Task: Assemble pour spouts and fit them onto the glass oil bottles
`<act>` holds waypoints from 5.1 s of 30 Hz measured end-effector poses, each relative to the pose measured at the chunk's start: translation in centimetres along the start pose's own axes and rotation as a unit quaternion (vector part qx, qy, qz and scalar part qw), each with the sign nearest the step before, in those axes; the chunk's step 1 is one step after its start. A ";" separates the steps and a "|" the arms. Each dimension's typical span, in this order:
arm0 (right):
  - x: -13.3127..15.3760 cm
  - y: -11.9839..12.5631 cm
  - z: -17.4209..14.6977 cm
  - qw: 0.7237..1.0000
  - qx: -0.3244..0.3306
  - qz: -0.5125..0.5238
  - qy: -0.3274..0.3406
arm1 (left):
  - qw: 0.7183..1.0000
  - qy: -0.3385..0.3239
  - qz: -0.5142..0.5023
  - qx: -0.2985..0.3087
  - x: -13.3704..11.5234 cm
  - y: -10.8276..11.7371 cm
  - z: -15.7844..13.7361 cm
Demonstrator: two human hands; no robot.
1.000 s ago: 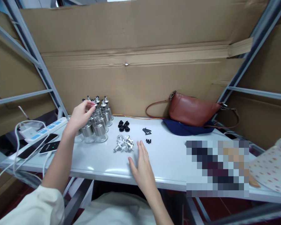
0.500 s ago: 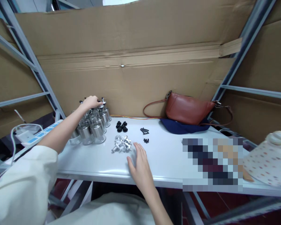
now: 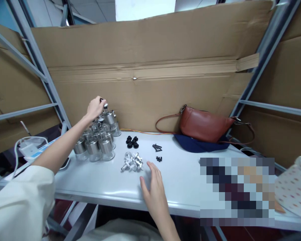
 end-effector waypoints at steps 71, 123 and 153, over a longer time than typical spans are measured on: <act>14.8 -13.2 20.8 0.925 0.218 -0.169 0.263 | 0.988 -0.116 -0.035 -0.091 -1.5 -2.4 -20.2; 27.3 -9.0 10.7 0.885 0.272 -0.148 0.346 | 0.907 -0.078 -0.139 -0.390 3.0 -2.7 -25.5; 25.5 -14.4 17.9 0.798 0.345 -0.423 0.256 | 0.969 0.014 -0.201 -0.141 2.7 -3.8 -23.5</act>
Point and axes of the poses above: each hand's wrist, its own z-axis towards the middle knuckle, its own y-axis out of the back of the hand, x = y × z, the point moved 1 cm from there along z, towards the middle knuckle, and after that the axes turned 15 degrees about -y, right-handed, at the moved point
